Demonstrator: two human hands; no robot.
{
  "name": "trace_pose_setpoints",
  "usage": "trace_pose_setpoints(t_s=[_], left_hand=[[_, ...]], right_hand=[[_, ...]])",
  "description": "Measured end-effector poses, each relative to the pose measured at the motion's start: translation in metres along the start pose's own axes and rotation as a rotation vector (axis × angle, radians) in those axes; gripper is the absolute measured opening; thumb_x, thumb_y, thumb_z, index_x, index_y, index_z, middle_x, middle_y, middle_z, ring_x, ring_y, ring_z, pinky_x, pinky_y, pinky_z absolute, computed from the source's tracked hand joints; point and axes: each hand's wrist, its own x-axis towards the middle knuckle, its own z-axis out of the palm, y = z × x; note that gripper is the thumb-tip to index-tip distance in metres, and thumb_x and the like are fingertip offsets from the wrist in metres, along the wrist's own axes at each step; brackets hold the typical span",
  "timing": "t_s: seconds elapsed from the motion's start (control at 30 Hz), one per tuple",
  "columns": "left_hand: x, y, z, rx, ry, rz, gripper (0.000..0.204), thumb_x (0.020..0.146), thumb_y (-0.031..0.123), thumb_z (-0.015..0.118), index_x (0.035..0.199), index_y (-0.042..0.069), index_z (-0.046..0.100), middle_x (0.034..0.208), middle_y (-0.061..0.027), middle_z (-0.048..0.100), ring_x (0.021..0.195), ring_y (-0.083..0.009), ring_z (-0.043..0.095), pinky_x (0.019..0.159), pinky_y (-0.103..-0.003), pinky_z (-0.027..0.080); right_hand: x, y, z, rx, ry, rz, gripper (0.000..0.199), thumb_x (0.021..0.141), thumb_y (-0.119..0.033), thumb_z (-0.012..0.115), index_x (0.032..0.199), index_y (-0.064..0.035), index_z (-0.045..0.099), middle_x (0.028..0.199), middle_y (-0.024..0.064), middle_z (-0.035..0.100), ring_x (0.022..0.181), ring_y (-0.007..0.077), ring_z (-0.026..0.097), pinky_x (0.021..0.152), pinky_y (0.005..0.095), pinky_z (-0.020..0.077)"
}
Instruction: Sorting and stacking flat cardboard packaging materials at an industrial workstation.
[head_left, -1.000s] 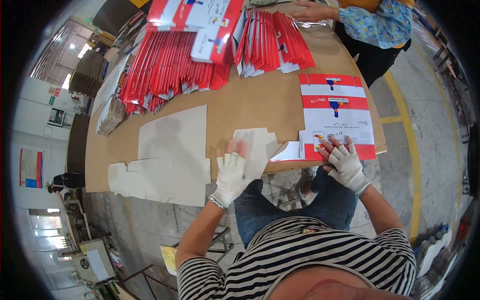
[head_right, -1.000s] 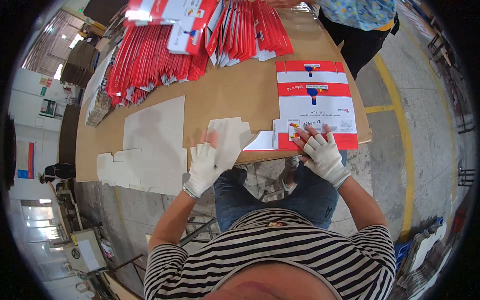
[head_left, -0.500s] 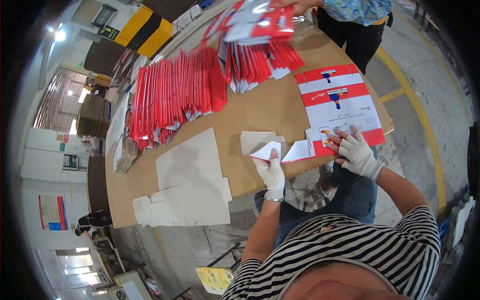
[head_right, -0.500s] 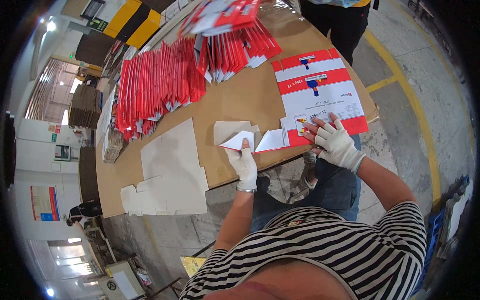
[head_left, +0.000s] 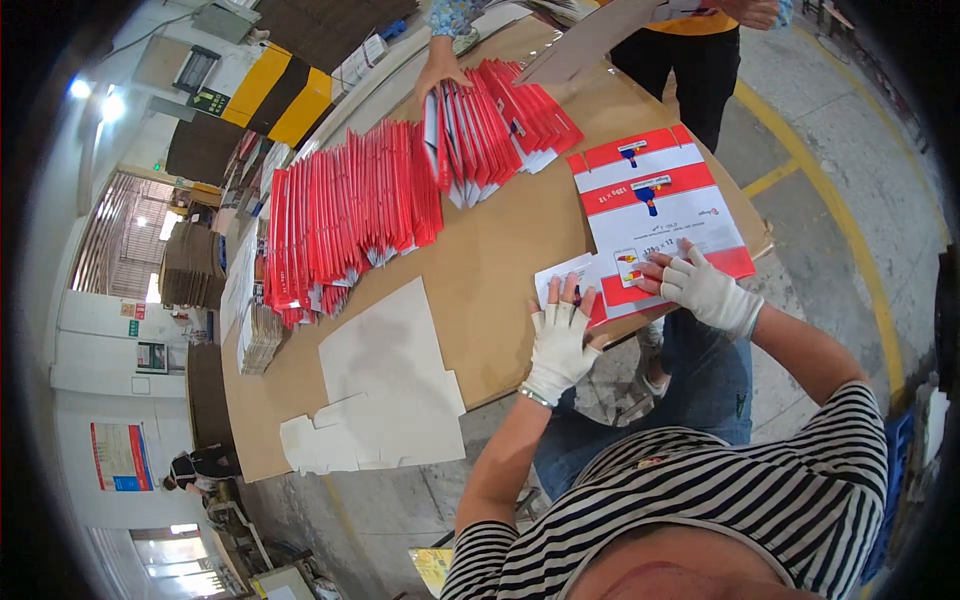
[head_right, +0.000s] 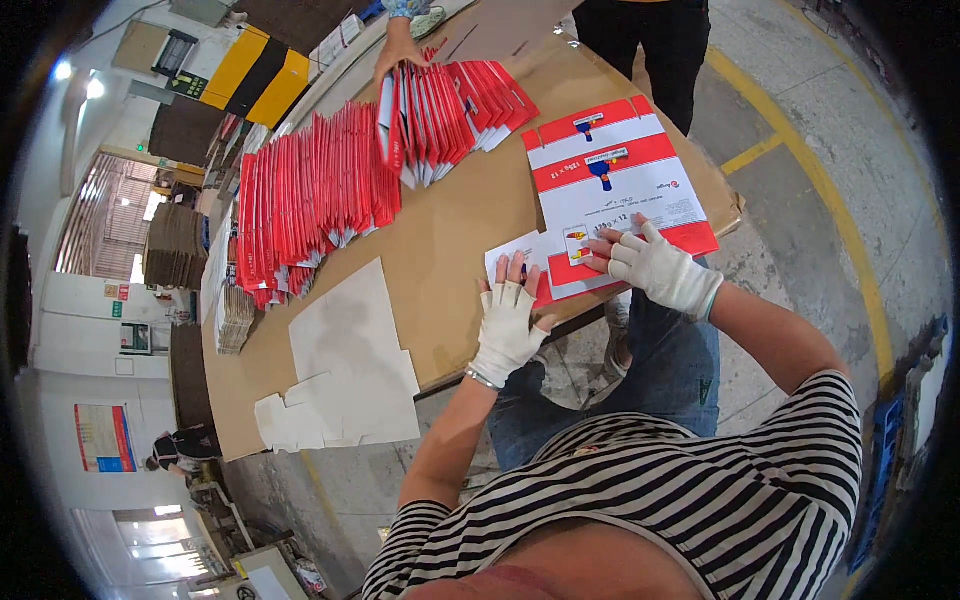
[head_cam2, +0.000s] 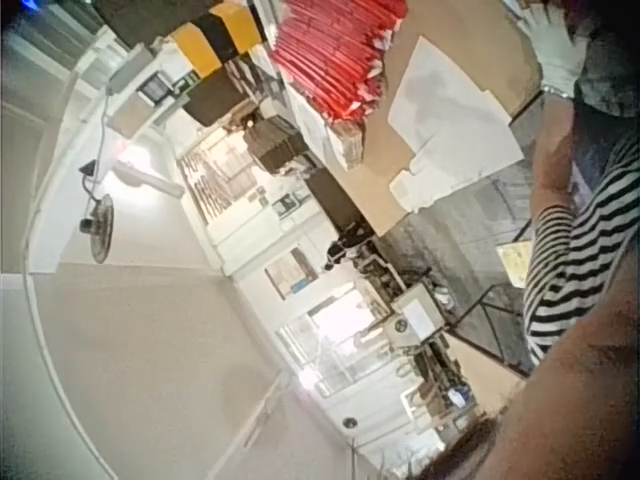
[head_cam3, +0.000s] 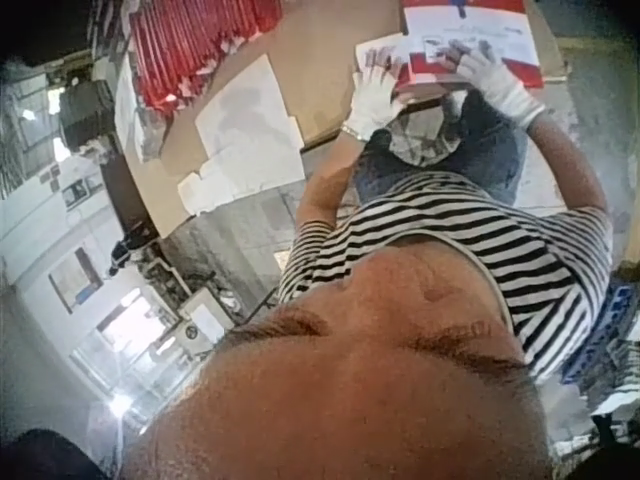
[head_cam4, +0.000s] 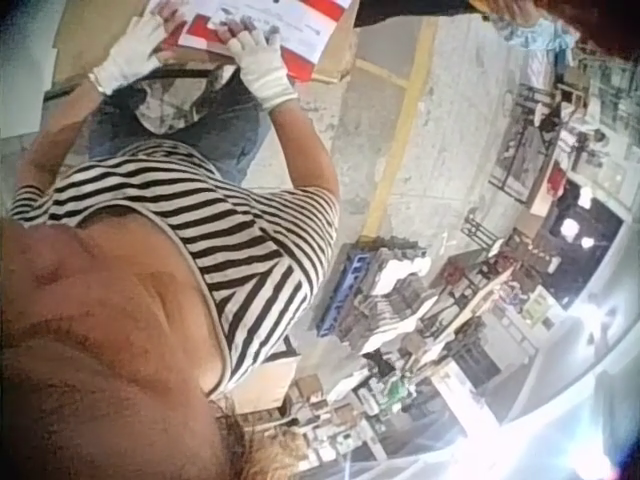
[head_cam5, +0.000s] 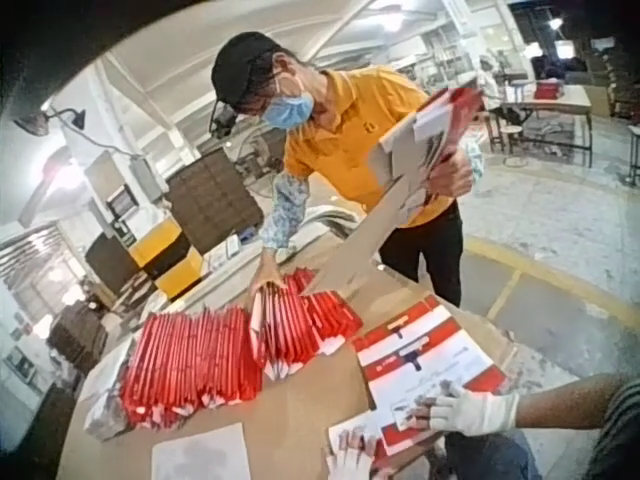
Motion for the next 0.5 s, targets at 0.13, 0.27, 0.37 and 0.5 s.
trace_pose_setpoints(t_s=[0.13,0.27,0.37,0.5], left_hand=[[0.001,-0.004,0.012,0.232,-0.082,-0.11,0.072,0.088,0.042,0.06,0.151,0.022,0.033,0.16,-0.0132,0.021,0.148,-0.0364,0.014,0.107,-0.073,0.014],[0.003,-0.003,0.016,0.299,-0.102,-0.145,0.07,0.087,0.046,0.061,0.15,0.028,0.035,0.16,-0.0129,0.022,0.148,-0.0361,0.017,0.105,-0.075,0.014],[0.005,0.002,0.014,0.317,-0.139,-0.148,0.07,0.088,0.043,0.062,0.15,0.027,0.036,0.16,-0.0127,0.021,0.147,-0.0355,0.018,0.106,-0.073,0.018],[0.007,0.003,0.011,0.324,-0.148,-0.155,0.069,0.087,0.044,0.063,0.149,0.028,0.038,0.159,-0.0132,0.023,0.147,-0.0355,0.02,0.106,-0.073,0.019]], right_hand=[[0.002,-0.006,0.007,-0.058,0.017,-0.034,0.051,0.094,-0.024,0.045,0.144,-0.0224,0.041,0.152,0.0025,0.039,0.138,0.0197,0.04,0.11,0.0595,0.0284],[-0.002,-0.011,0.012,-0.051,0.077,-0.029,0.049,0.094,-0.025,0.045,0.143,-0.0225,0.043,0.151,0.0019,0.041,0.138,0.02,0.04,0.111,0.0622,0.0263],[-0.004,-0.014,0.016,-0.044,0.086,-0.018,0.048,0.094,-0.025,0.045,0.141,-0.0216,0.044,0.15,0.0019,0.043,0.137,0.0203,0.041,0.111,0.063,0.026],[-0.006,-0.011,0.018,-0.057,0.11,-0.052,0.047,0.092,-0.025,0.046,0.138,-0.0192,0.047,0.147,0.0014,0.047,0.137,0.0201,0.042,0.111,0.0632,0.0264]])
